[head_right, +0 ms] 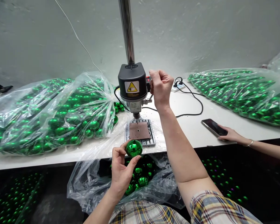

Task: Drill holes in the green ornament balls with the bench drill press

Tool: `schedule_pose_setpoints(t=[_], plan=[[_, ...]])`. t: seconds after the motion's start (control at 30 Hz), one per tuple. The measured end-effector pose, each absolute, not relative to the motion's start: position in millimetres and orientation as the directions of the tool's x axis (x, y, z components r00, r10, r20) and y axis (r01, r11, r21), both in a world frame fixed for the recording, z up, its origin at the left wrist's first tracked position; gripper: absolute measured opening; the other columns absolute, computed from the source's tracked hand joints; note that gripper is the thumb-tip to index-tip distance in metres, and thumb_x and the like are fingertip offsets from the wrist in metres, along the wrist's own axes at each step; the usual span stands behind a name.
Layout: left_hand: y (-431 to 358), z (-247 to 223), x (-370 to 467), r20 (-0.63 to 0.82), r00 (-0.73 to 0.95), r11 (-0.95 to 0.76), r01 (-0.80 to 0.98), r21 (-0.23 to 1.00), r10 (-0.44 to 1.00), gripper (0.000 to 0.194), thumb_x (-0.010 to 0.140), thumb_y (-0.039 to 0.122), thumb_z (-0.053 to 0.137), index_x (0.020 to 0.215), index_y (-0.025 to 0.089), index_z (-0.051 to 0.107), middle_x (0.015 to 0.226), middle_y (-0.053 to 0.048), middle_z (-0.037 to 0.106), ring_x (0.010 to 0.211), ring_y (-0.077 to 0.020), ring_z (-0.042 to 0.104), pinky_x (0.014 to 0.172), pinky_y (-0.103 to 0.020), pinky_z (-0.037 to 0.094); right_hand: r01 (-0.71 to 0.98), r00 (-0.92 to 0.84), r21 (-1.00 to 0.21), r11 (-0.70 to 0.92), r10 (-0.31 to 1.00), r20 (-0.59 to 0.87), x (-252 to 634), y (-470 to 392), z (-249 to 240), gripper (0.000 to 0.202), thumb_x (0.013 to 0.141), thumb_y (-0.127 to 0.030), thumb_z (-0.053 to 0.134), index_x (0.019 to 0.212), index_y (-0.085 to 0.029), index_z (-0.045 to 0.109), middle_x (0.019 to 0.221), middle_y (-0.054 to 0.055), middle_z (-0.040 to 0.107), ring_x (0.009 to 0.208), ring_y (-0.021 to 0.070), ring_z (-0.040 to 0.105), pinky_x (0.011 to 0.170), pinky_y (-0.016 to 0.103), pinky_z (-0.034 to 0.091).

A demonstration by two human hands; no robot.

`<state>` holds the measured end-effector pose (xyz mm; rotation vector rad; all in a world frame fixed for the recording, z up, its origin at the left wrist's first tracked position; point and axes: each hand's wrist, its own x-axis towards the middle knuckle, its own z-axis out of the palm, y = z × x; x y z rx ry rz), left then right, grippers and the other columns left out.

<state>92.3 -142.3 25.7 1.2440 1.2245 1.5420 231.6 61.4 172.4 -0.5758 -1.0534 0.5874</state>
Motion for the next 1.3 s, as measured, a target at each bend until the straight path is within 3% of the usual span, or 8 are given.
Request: schedule_pose_setpoints(t=[0.33, 0.47, 0.63, 0.7, 0.8, 0.9, 1.03, 1.3], plan=[[-140.5, 29.2, 84.1, 0.198, -0.243, -0.213, -0.040, 0.976, 0.950, 0.042, 0.081, 0.028, 0.075, 0.089, 0.025, 0.034, 0.130, -0.012, 0.064, 0.121, -0.0229, 0.063, 0.102, -0.038, 0.047, -0.193, 0.377, -0.695, 0.693, 0.706, 0.599, 230.7, 58.2, 174.2, 0.046, 0.082, -0.029, 0.070, 0.051, -0.023, 0.037, 0.043, -0.007, 0.036, 0.034, 0.0048, 0.026, 0.033, 0.025, 0.016], [-151.1, 21.1, 63.6, 0.124, 0.019, -0.124, 0.288, 0.950, 0.992, 0.036, 0.078, 0.019, 0.073, 0.091, 0.024, 0.040, 0.128, -0.010, 0.065, 0.119, -0.0266, 0.063, 0.102, -0.043, 0.048, -0.230, 0.368, -0.696, 0.680, 0.723, 0.584, 230.8, 54.6, 174.8, 0.043, 0.079, -0.024, 0.070, 0.050, -0.022, 0.039, 0.042, -0.007, 0.038, 0.033, 0.0044, 0.026, 0.033, 0.024, 0.014], [-167.9, -11.6, 25.5, -0.378, 0.242, -0.060, 0.899, 0.433, 0.894, 0.058, 0.059, 0.009, 0.087, 0.108, 0.018, 0.056, 0.139, -0.021, 0.058, 0.128, -0.0449, 0.055, 0.104, -0.062, 0.045, -0.257, 0.346, -0.710, 0.655, 0.749, 0.565, 232.2, 51.6, 173.1, 0.042, 0.078, -0.024, 0.072, 0.048, -0.021, 0.044, 0.042, -0.006, 0.041, 0.034, 0.0047, 0.028, 0.035, 0.025, 0.015], [-166.0, -16.1, 10.9, -0.317, 0.239, -0.094, 0.906, 0.413, 0.918, 0.057, 0.064, 0.019, 0.089, 0.111, 0.018, 0.058, 0.145, -0.022, 0.054, 0.130, -0.0432, 0.055, 0.105, -0.059, 0.046, -0.251, 0.350, -0.711, 0.657, 0.746, 0.566, 232.2, 51.3, 172.7, 0.042, 0.078, -0.024, 0.072, 0.047, -0.021, 0.045, 0.042, -0.005, 0.041, 0.035, 0.0057, 0.029, 0.036, 0.027, 0.016], [-136.6, -2.0, -4.0, 0.118, 0.243, -0.267, 0.792, 0.549, 0.963, 0.025, 0.094, 0.028, 0.062, 0.118, 0.021, 0.057, 0.127, -0.014, 0.067, 0.117, -0.0276, 0.065, 0.098, -0.043, 0.054, -0.238, 0.360, -0.700, 0.674, 0.730, 0.581, 231.5, 51.1, 172.3, 0.043, 0.079, -0.023, 0.072, 0.046, -0.022, 0.044, 0.042, -0.005, 0.039, 0.035, 0.0071, 0.029, 0.036, 0.029, 0.014], [-67.1, 23.4, -6.9, 0.347, 0.204, -0.362, 0.794, 0.488, 0.915, 0.024, 0.101, 0.022, 0.044, 0.122, 0.022, 0.057, 0.118, -0.010, 0.070, 0.112, -0.0223, 0.066, 0.097, -0.037, 0.054, -0.226, 0.366, -0.697, 0.680, 0.723, 0.587, 231.1, 51.4, 171.8, 0.045, 0.080, -0.024, 0.073, 0.046, -0.023, 0.045, 0.043, -0.004, 0.039, 0.036, 0.0079, 0.027, 0.037, 0.031, 0.013], [43.8, 39.2, -5.3, 0.068, 0.224, -0.224, 0.975, -0.008, 0.972, 0.036, 0.091, 0.005, 0.049, 0.122, 0.017, 0.063, 0.126, -0.015, 0.065, 0.122, -0.0276, 0.059, 0.101, -0.042, 0.049, -0.213, 0.358, -0.707, 0.674, 0.727, 0.585, 231.5, 51.5, 171.8, 0.043, 0.081, -0.026, 0.073, 0.047, -0.023, 0.045, 0.043, -0.004, 0.039, 0.036, 0.0075, 0.028, 0.037, 0.031, 0.014], [91.2, 19.1, -26.7, -0.026, 0.282, -0.282, 0.941, -0.185, 0.959, 0.038, 0.084, -0.001, 0.047, 0.112, 0.014, 0.069, 0.126, -0.017, 0.064, 0.127, -0.0326, 0.051, 0.106, -0.048, 0.042, -0.178, 0.333, -0.713, 0.678, 0.724, 0.605, 233.7, 51.4, 171.4, 0.043, 0.083, -0.028, 0.072, 0.051, -0.021, 0.044, 0.044, -0.006, 0.042, 0.036, 0.0061, 0.031, 0.035, 0.027, 0.019]])
